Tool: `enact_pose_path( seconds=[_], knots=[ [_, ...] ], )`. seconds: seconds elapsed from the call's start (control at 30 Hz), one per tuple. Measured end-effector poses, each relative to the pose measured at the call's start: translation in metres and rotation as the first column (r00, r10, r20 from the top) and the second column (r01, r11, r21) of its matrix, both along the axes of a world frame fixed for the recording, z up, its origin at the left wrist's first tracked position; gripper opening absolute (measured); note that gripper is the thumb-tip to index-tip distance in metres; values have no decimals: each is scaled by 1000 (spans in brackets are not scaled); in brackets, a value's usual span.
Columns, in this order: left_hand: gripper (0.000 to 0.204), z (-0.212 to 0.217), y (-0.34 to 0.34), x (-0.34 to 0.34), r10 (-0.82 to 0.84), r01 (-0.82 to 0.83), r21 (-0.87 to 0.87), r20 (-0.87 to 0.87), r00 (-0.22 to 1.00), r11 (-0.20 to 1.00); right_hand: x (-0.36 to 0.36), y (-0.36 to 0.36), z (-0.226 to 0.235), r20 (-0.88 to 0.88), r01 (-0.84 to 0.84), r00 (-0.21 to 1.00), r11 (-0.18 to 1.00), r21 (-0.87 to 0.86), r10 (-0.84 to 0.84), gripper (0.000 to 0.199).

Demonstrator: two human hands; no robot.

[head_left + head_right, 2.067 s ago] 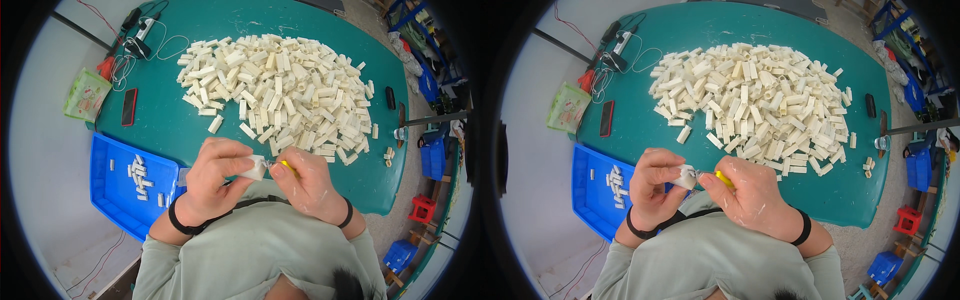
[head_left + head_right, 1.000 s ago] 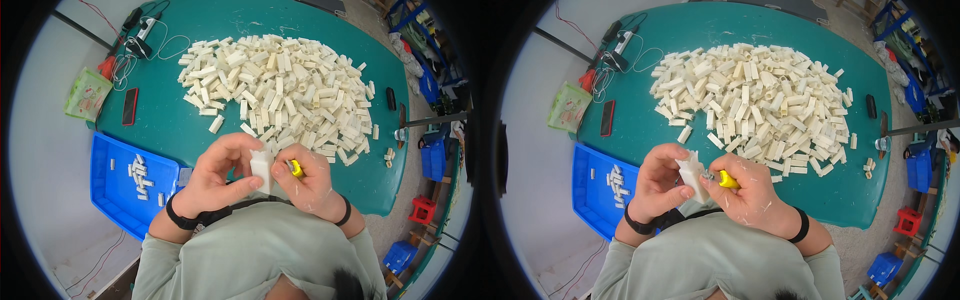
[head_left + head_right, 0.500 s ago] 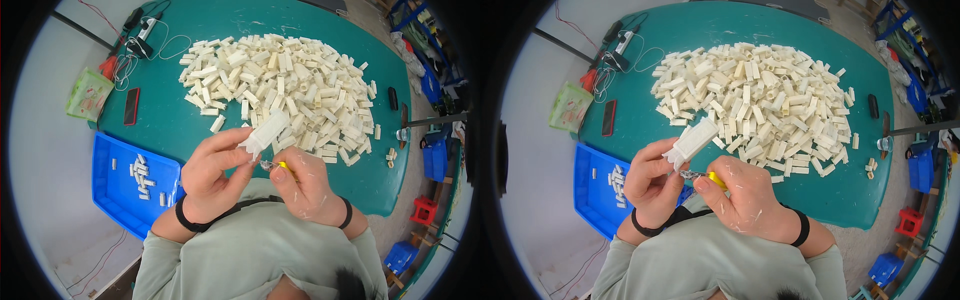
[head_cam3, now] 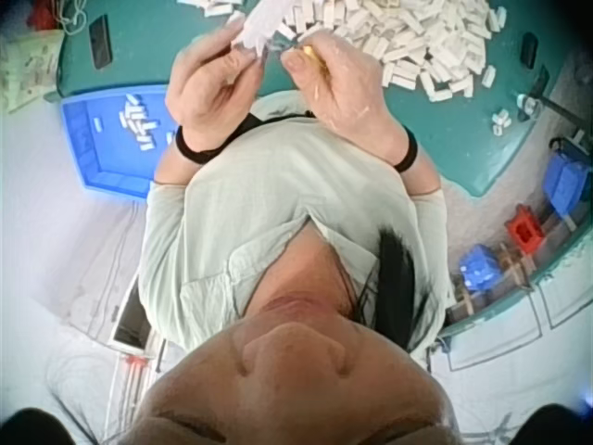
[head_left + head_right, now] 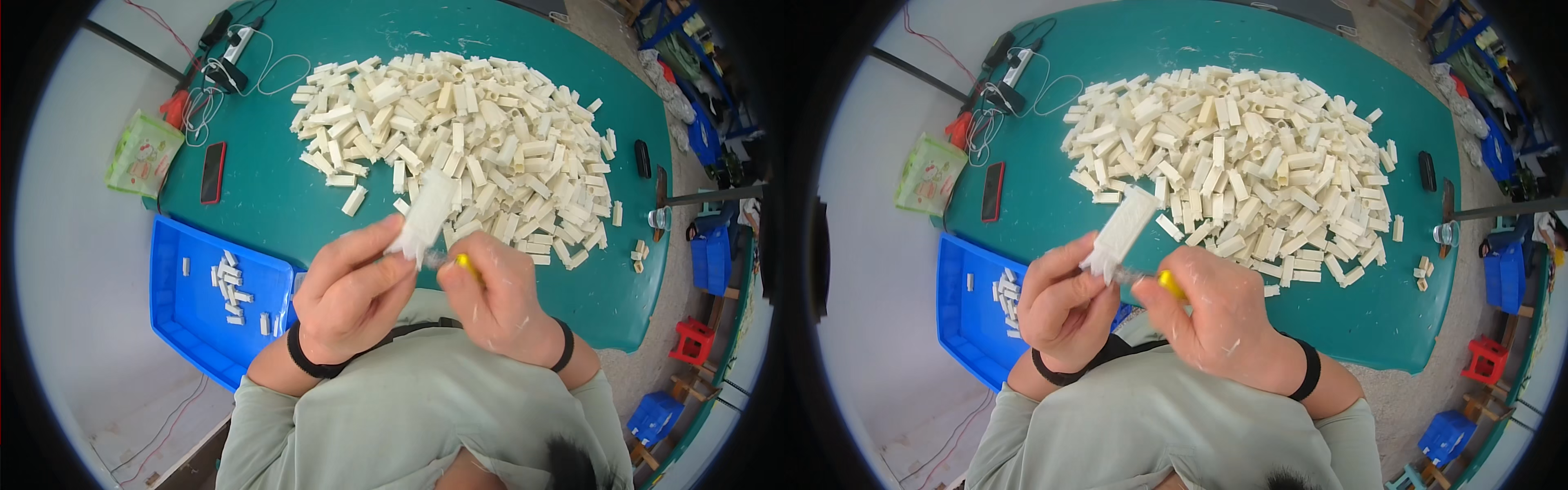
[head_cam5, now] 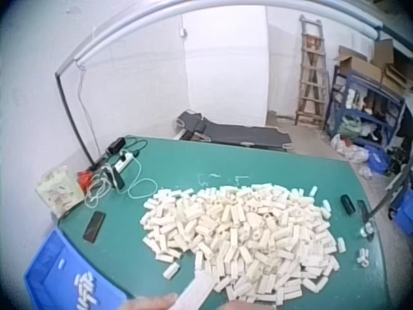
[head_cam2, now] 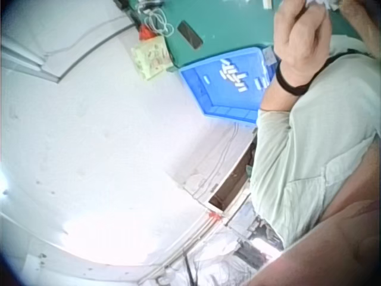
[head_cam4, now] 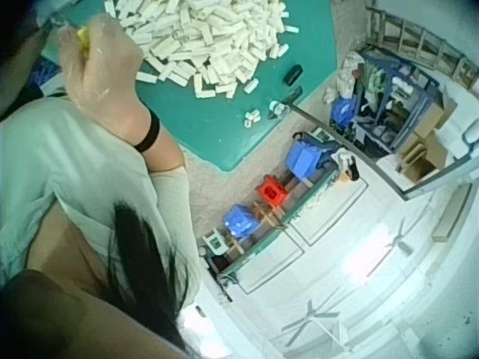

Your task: The person uses a yellow utility knife to trim and shape small white plastic pieces. They hold each piece in their left hand and carefully shave off edges with the knife in their right hand, placing the finished pieces into a blue bin.

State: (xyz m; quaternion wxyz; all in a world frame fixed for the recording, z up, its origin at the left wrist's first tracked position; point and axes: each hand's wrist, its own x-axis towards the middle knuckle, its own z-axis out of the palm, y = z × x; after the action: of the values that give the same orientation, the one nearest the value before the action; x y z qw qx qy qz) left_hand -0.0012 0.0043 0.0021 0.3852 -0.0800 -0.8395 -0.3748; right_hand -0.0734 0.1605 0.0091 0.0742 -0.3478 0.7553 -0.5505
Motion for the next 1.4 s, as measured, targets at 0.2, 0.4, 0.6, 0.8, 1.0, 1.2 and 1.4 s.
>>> enact_pose_path(
  seconds=[0.2,0.4,0.6,0.8,1.0,1.2,1.4],
  knots=[
    [22,-3,-8,2,-6,-9,178,85,996,984,-5,-1,1,51,-113,992,993,19,112,21],
    [15,-52,-93,66,206,-467,541,472,857,699,-16,17,-10,279,-1,960,1000,10,-2,27],
    [19,-95,-156,110,845,-587,-611,333,418,531,-29,12,-22,344,11,939,1000,-18,-4,28],
    [20,-170,-99,-9,453,-330,-311,626,635,891,-38,6,-34,375,25,926,999,29,-34,29],
    [24,-214,-94,-35,278,-348,-93,800,531,933,-45,14,-31,375,53,924,995,80,-80,29],
    [39,-76,-51,-37,-400,-200,690,603,690,695,-40,5,-36,394,-5,919,998,60,-19,31],
    [44,-17,-33,-24,-661,79,904,245,710,420,-29,1,-24,367,-91,927,996,21,77,32]
  ],
)
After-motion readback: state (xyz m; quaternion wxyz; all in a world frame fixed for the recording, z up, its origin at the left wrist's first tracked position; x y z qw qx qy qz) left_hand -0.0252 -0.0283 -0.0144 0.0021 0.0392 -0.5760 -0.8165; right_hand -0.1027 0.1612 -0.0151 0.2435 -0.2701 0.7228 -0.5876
